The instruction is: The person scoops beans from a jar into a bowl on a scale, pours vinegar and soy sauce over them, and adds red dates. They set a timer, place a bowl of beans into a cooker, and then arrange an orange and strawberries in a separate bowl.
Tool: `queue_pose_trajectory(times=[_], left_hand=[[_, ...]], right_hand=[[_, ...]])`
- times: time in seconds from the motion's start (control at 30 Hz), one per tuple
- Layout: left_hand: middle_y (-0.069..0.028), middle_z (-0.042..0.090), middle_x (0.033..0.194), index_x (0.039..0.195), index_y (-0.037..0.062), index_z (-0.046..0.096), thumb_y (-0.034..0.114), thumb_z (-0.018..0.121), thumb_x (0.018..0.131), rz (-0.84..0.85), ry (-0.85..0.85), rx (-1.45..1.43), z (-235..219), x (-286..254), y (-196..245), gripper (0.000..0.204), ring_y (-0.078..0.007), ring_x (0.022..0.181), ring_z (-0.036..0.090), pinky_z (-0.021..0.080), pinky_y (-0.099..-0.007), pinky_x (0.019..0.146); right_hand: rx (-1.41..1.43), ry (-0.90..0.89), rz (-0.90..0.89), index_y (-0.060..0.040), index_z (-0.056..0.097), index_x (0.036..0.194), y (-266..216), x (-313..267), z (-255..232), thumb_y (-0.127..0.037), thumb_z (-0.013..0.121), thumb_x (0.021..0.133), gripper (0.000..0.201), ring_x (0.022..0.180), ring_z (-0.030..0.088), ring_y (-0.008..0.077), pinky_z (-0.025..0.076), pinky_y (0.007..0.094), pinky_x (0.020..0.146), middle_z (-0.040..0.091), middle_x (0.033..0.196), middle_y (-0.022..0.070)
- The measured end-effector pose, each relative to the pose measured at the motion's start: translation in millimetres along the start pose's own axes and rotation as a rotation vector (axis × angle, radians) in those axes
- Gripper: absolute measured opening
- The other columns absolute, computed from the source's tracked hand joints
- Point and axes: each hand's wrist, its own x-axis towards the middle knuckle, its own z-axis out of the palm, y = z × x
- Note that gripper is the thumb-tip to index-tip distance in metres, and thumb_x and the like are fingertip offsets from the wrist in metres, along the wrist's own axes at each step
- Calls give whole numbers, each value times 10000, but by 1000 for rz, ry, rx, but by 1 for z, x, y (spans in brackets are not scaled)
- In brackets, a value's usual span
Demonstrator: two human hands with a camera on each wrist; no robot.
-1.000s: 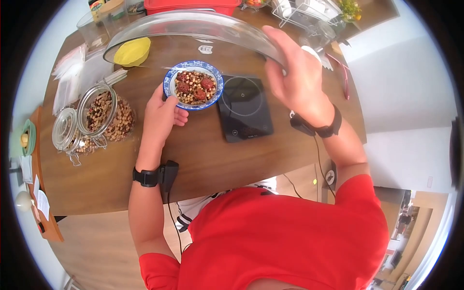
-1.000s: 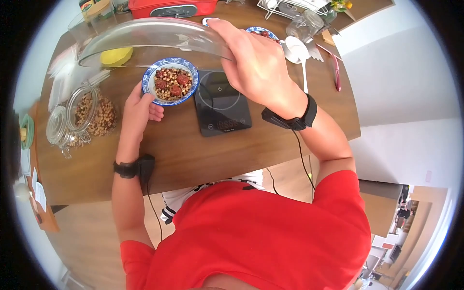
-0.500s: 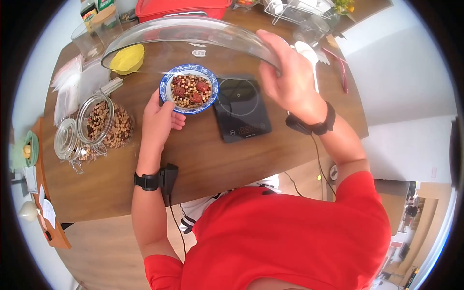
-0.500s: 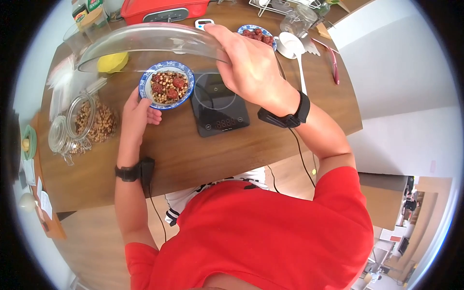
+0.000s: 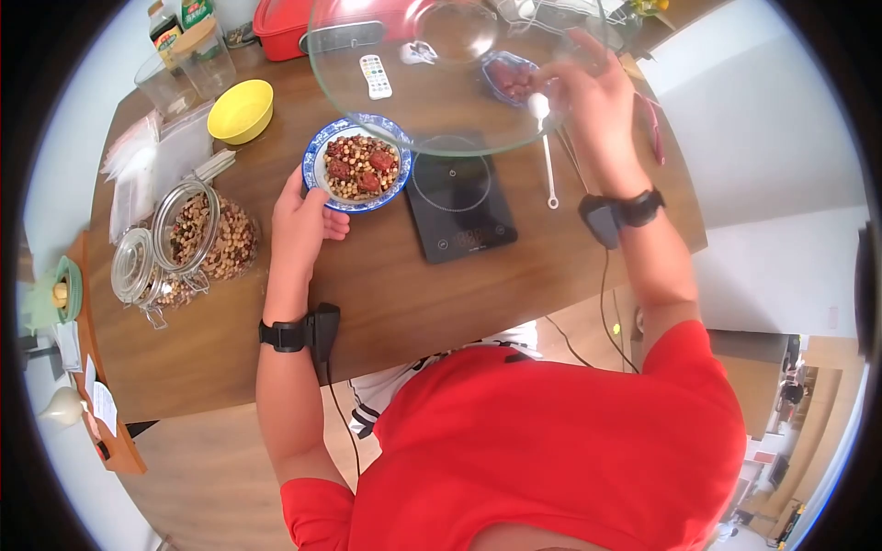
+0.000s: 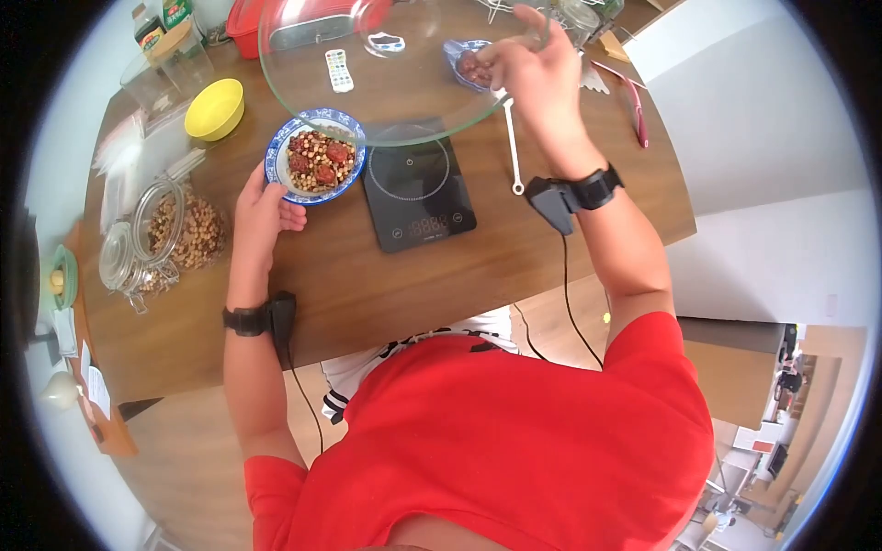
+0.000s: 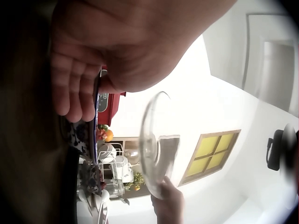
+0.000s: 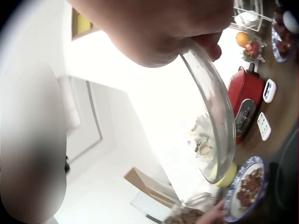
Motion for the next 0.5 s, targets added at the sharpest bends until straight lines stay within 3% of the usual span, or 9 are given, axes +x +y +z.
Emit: queue_pose_trajectory(times=[0.07, 0.1, 0.2, 0.33, 0.43, 0.5], left_hand=[[-92, 678, 772, 1494, 64, 478, 124, 476, 977, -2, -14, -2, 2, 1, 1, 520, -150, 614, 662, 572, -281, 563], [-92, 679, 779, 1486, 62, 482, 128, 478, 978, -5, 7, -15, 3, 0, 0, 512, -151, 615, 663, 573, -283, 564], [-91, 684, 779, 1471, 62, 485, 125, 483, 985, 13, 22, -58, 2, -2, -5, 490, -149, 609, 665, 569, -281, 552], [-84, 687, 815, 1462, 58, 476, 126, 500, 995, 72, 10, -127, 2, -7, -6, 472, -138, 620, 665, 565, -273, 533], [-73, 670, 819, 1464, 65, 487, 159, 527, 989, 92, 47, -151, 3, -9, -11, 486, -137, 631, 652, 569, -267, 562], [-68, 661, 836, 1468, 70, 487, 148, 508, 998, 68, 104, -94, 6, 2, -18, 477, -132, 662, 649, 572, -271, 590]], right_hand=[[276, 14, 324, 141, 357, 1441, 2, 3, -25, 37, 546, 940, 545, 670, 613, 168, 504, 300, 650, 739, 911, 210], [325, 42, 401, 144, 330, 1452, 1, -3, -34, 39, 539, 942, 560, 684, 560, 154, 465, 292, 663, 726, 944, 232], [479, 18, 535, 132, 335, 1460, 3, -26, -73, 22, 525, 957, 549, 701, 551, 149, 448, 278, 662, 716, 996, 235], [468, 203, 456, 114, 361, 1446, -36, -66, -107, 22, 501, 966, 509, 695, 524, 138, 439, 281, 656, 710, 993, 221], [480, 300, 430, 98, 399, 1414, -36, -88, -152, 19, 498, 974, 458, 692, 523, 142, 443, 279, 654, 706, 977, 210], [585, 352, 474, 85, 392, 1421, 22, -92, -177, 10, 494, 986, 453, 688, 523, 148, 446, 286, 655, 705, 973, 212]])
